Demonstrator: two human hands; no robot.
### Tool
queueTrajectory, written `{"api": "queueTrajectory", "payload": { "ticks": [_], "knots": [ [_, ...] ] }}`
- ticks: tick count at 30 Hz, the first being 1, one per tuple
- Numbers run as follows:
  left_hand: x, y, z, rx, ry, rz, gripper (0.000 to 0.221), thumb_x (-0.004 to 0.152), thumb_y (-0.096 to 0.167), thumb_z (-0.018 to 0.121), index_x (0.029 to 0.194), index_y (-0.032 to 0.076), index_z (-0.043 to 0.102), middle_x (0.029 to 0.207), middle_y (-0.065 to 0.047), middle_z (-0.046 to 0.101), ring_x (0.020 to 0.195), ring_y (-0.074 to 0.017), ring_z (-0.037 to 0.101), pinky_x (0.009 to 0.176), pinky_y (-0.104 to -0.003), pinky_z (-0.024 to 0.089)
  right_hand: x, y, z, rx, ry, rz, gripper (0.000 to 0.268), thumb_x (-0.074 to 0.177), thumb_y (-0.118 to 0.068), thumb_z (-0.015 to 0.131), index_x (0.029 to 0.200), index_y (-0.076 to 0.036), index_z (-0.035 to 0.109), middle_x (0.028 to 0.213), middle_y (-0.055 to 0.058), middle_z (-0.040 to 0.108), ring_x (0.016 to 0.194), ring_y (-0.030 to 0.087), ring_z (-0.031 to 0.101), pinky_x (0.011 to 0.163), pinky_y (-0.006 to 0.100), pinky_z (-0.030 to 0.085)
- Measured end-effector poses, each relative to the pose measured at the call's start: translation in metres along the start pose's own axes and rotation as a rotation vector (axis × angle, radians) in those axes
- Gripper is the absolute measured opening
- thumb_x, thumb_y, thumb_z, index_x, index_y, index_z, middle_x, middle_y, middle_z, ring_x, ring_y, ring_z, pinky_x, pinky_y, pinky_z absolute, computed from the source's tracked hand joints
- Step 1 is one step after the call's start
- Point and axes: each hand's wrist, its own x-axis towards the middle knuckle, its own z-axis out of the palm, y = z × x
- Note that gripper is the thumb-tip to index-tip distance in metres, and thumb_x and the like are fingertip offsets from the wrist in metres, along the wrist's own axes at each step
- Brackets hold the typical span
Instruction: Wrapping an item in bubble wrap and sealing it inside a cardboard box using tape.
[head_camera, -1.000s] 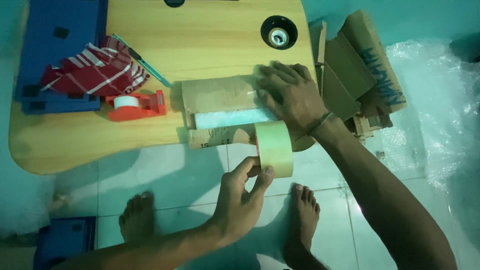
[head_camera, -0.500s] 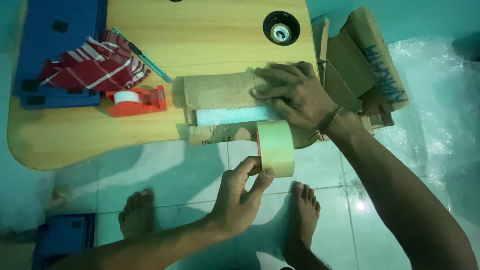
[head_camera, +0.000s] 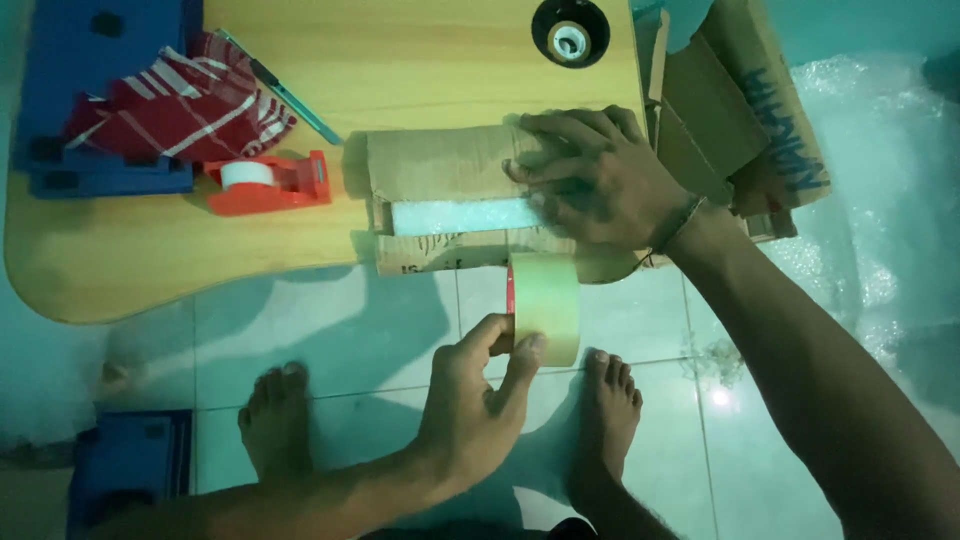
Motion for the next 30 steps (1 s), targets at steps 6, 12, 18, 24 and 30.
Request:
{"api": "queueTrajectory", "payload": {
  "ticks": [6, 12, 18, 24, 30],
  "knots": [
    [-0.018, -0.021, 0.0, 0.013, -0.128, -0.007, 0.032, 0.098, 0.029, 0.051, 0.099, 0.0, 0.066, 0.091, -0.012, 0.073, 0.083, -0.0208, 0.067, 0.081, -0.036, 0.055, -0.014, -0.031, -0.002, -0.052, 0.091, -0.032, 0.049, 0.092, -0.032, 0.056, 0.135, -0.015, 0.071, 0.154, 0.022, 0.051, 0.134, 0.041, 0.049, 0.105, 0.055, 0.029],
    [-0.022, -0.044, -0.009, 0.028, -0.16, 0.085, 0.019, 0.097, 0.018, 0.057, 0.101, 0.001, 0.064, 0.09, -0.012, 0.069, 0.083, -0.0233, 0.068, 0.081, -0.036, 0.056, -0.017, -0.047, -0.003, -0.054, 0.136, 0.089, 0.047, 0.093, -0.053, 0.071, 0.122, -0.017, 0.078, 0.144, 0.018, 0.057, 0.129, 0.039, 0.052, 0.107, 0.056, 0.031],
    [-0.016, -0.065, -0.013, 0.084, -0.218, 0.106, 0.022, 0.095, 0.017, 0.056, 0.109, 0.002, 0.064, 0.095, -0.01, 0.065, 0.086, -0.0211, 0.059, 0.078, -0.035, 0.048, -0.017, -0.051, -0.005, -0.077, 0.069, 0.112, 0.059, 0.088, -0.06, 0.067, 0.128, -0.017, 0.073, 0.153, 0.017, 0.053, 0.143, 0.039, 0.046, 0.116, 0.06, 0.027],
    [-0.006, -0.082, -0.015, 0.082, -0.269, 0.131, 0.026, 0.095, 0.025, 0.058, 0.103, 0.002, 0.065, 0.095, -0.011, 0.065, 0.09, -0.0233, 0.061, 0.082, -0.037, 0.049, -0.027, -0.043, 0.01, -0.154, -0.053, 0.138, 0.082, 0.091, -0.081, 0.043, 0.149, -0.024, 0.057, 0.167, 0.015, 0.035, 0.153, 0.044, 0.028, 0.119, 0.075, 0.012],
    [-0.002, -0.077, -0.019, 0.125, -0.319, 0.103, 0.023, 0.094, 0.025, 0.058, 0.102, 0.005, 0.067, 0.097, -0.009, 0.068, 0.093, -0.024, 0.061, 0.084, -0.037, 0.049, -0.022, -0.06, 0.011, -0.152, 0.031, 0.292, 0.038, 0.102, -0.043, 0.056, 0.134, -0.027, 0.069, 0.159, 0.012, 0.048, 0.148, 0.041, 0.04, 0.114, 0.079, 0.017]
  ]
}}
